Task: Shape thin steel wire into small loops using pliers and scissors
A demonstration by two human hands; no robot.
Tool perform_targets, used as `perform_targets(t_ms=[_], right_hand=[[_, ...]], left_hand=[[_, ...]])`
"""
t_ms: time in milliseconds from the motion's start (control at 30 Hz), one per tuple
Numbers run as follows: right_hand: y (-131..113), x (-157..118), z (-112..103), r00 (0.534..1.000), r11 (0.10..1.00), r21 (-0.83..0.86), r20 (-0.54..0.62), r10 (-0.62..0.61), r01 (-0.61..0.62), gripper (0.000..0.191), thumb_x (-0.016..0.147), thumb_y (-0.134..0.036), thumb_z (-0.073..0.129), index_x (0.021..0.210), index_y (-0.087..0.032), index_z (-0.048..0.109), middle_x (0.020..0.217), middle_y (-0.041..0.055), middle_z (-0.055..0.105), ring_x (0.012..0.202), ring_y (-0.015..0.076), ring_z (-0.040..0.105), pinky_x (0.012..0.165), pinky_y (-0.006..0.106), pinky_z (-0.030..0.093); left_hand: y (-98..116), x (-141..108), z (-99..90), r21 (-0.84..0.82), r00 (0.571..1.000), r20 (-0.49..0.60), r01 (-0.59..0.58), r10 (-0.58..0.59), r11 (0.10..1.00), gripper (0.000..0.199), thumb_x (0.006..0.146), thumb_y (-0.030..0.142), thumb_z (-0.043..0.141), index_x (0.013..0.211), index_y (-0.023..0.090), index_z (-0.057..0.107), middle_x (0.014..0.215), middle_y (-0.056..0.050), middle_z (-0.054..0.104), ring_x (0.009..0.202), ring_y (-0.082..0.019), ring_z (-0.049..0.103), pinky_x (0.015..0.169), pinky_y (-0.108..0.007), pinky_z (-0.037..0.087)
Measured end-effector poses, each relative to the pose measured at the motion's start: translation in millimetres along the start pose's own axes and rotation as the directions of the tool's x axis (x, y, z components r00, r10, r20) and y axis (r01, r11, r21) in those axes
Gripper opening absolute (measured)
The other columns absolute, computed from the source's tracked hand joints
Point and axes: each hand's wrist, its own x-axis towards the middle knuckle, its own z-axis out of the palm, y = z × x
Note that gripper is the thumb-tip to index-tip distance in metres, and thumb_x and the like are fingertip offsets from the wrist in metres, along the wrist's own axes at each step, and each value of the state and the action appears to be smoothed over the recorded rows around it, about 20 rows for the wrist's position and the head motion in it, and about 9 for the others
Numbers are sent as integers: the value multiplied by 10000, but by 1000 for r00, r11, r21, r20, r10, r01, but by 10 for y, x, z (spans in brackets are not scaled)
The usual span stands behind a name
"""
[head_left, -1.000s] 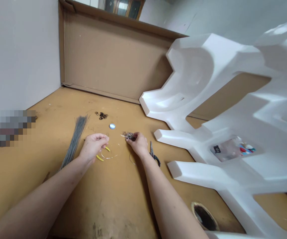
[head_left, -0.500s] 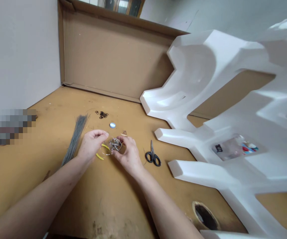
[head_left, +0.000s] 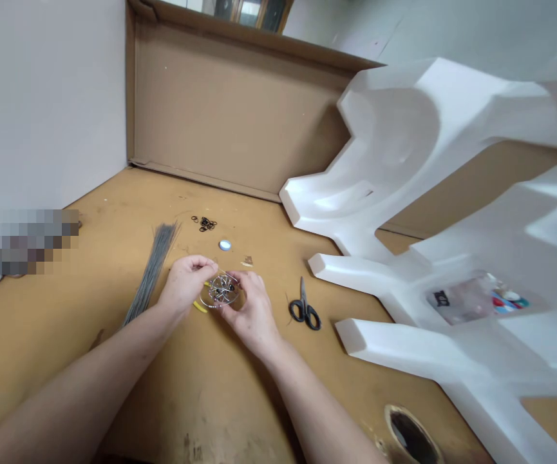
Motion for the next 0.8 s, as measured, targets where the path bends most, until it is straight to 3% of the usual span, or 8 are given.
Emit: perform_targets(t_ms=[533,800], right_hand=[[-32,-29,-13,998,999,47,56,22,-24,393,615,-131,640,984,-212,532,914,49,542,877,212,493,739,359,444],[-22,-35,-3,998,996,77,49,31,-34,428,617,-183,655,1017,-201,503,938,56,559,873,206,515,730,350,455]], left_hand=[[-64,38,-10,9,1000,23,22,-22,1000,131,483,204,685,474,150,566,472,43,522,479,-69,440,507,-216,348],[-74,49,-21,23,999,37,14,-15,1000,115,484,222,660,494,146,574,491,31,532,493,-76,449,487,-214,324]])
